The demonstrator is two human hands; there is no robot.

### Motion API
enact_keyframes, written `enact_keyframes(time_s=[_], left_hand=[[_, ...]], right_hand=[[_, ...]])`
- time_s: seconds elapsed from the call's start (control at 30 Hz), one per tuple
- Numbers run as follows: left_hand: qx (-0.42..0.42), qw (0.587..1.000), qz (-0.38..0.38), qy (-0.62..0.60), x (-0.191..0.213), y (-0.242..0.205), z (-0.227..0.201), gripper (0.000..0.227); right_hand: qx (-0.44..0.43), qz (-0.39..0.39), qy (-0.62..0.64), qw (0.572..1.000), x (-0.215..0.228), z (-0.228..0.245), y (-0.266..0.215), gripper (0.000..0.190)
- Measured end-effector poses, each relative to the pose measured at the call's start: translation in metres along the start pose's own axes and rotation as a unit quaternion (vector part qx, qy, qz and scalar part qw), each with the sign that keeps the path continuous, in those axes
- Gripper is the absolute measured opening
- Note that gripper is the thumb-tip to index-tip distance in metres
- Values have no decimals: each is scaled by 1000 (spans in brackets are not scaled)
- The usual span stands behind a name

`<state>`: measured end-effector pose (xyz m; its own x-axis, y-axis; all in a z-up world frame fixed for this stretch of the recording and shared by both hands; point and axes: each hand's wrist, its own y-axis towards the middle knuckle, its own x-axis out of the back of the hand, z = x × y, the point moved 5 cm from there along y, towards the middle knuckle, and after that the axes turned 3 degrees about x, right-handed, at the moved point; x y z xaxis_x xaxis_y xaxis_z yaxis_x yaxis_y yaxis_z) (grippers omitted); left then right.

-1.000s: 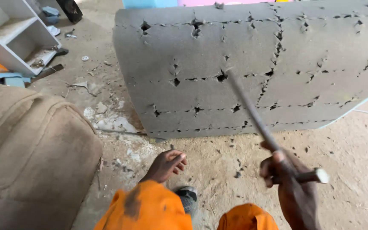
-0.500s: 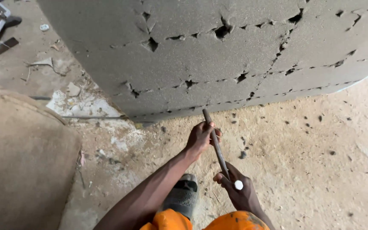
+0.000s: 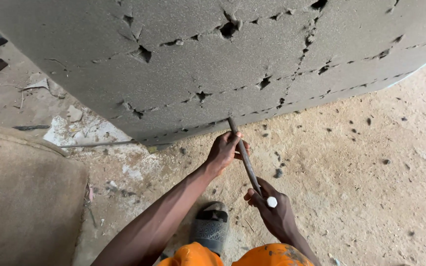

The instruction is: Creating a grid of holes in upholstery foam using a metal rod and a hammer

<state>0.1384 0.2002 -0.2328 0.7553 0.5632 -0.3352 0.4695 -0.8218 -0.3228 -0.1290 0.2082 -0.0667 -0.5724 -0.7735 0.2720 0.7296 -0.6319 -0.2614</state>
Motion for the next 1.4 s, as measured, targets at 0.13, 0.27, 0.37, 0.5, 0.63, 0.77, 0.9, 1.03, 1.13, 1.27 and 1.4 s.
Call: enact_keyframes(time_s=[0.13, 0.27, 0.37, 0.5, 0.63, 0.77, 0.9, 1.03, 1.13, 1.27, 1.4], left_hand=[[-36, 999, 14, -24, 7, 14, 1, 74], [46, 997, -57, 13, -8, -19, -46, 56], [9, 999, -27, -19, -12, -21, -59, 61], [16, 997, -60, -39, -6, 4, -38, 60], [39, 991, -109, -66, -4, 29, -22, 64], [-26, 982, -72, -174, 15, 89, 56, 72], [19, 983, -112, -147, 6, 85, 67, 77], [42, 978, -122, -165, -5, 71, 45, 88], [44, 980, -180, -66, -27, -8, -60, 50], [22, 958, -254, 133, -55, -85, -132, 62], [-17, 948, -274, 159, -21, -81, -101, 19]], right_hand=[[9, 6, -43, 999, -2, -2, 8, 57], [9, 17, -52, 998, -10, 8, 21, 58], [-16, 4, 248, 968, -32, 8, 40, 63], [-80, 51, 433, 896, -44, -10, 31, 55], [-46, -57, 289, 954, 0, 8, 7, 103], [322, -204, -341, 859, 20, -26, -20, 113], [357, -142, -445, 809, -8, -15, 10, 110], [329, -114, -453, 821, -11, -21, 46, 74], [309, -124, -411, 849, -26, -30, 75, 72], [68, -103, 19, 992, -20, 25, 86, 57], [-85, -52, 526, 844, -14, -66, 51, 30]])
